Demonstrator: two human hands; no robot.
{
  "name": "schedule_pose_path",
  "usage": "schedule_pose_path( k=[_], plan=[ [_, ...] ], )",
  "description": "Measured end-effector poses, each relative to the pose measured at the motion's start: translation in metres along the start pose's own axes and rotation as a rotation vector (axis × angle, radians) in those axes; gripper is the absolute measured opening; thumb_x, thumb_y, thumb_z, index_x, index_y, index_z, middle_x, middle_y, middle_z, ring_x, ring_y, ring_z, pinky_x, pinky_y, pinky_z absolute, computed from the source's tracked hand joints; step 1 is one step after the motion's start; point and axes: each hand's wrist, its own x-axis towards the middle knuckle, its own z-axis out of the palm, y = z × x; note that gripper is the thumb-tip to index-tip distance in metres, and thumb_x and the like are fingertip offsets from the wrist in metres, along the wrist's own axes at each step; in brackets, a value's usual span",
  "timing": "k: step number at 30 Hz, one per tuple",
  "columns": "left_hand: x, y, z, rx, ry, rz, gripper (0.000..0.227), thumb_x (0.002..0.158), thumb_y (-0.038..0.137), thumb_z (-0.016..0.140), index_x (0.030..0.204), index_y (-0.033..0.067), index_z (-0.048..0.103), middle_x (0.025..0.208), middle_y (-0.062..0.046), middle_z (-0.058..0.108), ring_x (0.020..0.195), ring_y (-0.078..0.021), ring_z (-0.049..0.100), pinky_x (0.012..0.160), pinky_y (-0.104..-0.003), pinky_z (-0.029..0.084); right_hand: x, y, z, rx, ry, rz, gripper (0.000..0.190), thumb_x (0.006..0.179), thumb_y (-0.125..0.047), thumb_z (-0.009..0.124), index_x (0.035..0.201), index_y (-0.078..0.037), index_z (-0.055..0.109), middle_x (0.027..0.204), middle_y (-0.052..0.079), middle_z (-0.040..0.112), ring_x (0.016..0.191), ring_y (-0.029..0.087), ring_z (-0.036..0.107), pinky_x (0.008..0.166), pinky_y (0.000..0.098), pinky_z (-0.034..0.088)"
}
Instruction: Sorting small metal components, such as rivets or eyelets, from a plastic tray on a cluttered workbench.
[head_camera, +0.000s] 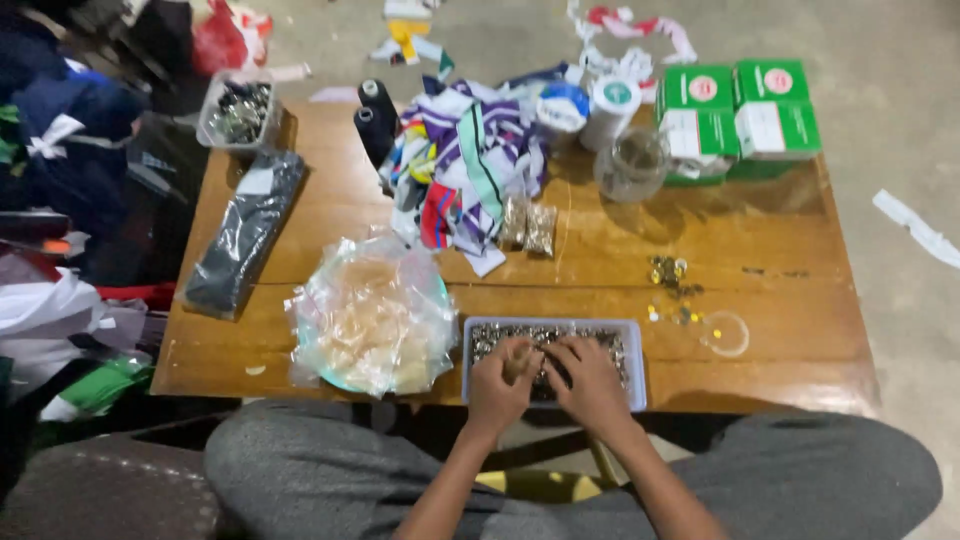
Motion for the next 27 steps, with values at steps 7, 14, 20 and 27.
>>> schedule_pose_path(
  k=[7,14,20,27],
  plan=[
    [-0.002,0.025,-0.008,-0.048,-0.013,0.01,0.016,0.097,0.026,0.071,0.107,0.0142,0.074,0.05,-0.006,0.05,0.049,-0.0153,0.057,0.058,-0.033,0.055,-0.011,0.018,0.011,0.255,-0.036,-0.015,0.02,0.09,-0.015,0.072,0.11,-0.013,0.076,0.104,0.009,0.074,0.104,0.033,0.07,0.089,0.0429,0.056],
    [-0.011,0.02,-0.007,-0.005,-0.054,0.038,0.022,0.097,0.033,0.071,0.106,0.0136,0.073,0.048,-0.005,0.052,0.046,-0.0156,0.056,0.053,-0.032,0.051,-0.014,0.008,0.0,0.341,0.054,0.144,0.021,0.088,-0.015,0.074,0.11,-0.017,0.076,0.101,0.005,0.077,0.099,0.03,0.074,0.088,0.0418,0.057],
    [-0.008,0.01,-0.003,-0.007,-0.03,0.077,0.017,0.098,0.029,0.071,0.104,0.014,0.072,0.047,-0.004,0.05,0.043,-0.0141,0.055,0.05,-0.03,0.05,-0.013,0.011,-0.001,0.434,0.141,0.215,0.02,0.089,-0.015,0.074,0.108,-0.02,0.078,0.098,0.003,0.08,0.095,0.026,0.076,0.084,0.0392,0.059],
    [-0.008,-0.001,-0.005,-0.097,-0.022,-0.028,0.024,0.097,0.033,0.071,0.108,0.0116,0.073,0.054,-0.007,0.062,0.05,-0.0138,0.059,0.058,-0.031,0.055,-0.008,-0.001,-0.015,0.485,0.212,0.21,0.024,0.088,-0.004,0.066,0.101,-0.019,0.08,0.094,0.005,0.079,0.092,0.028,0.076,0.083,0.0409,0.058]
  ],
)
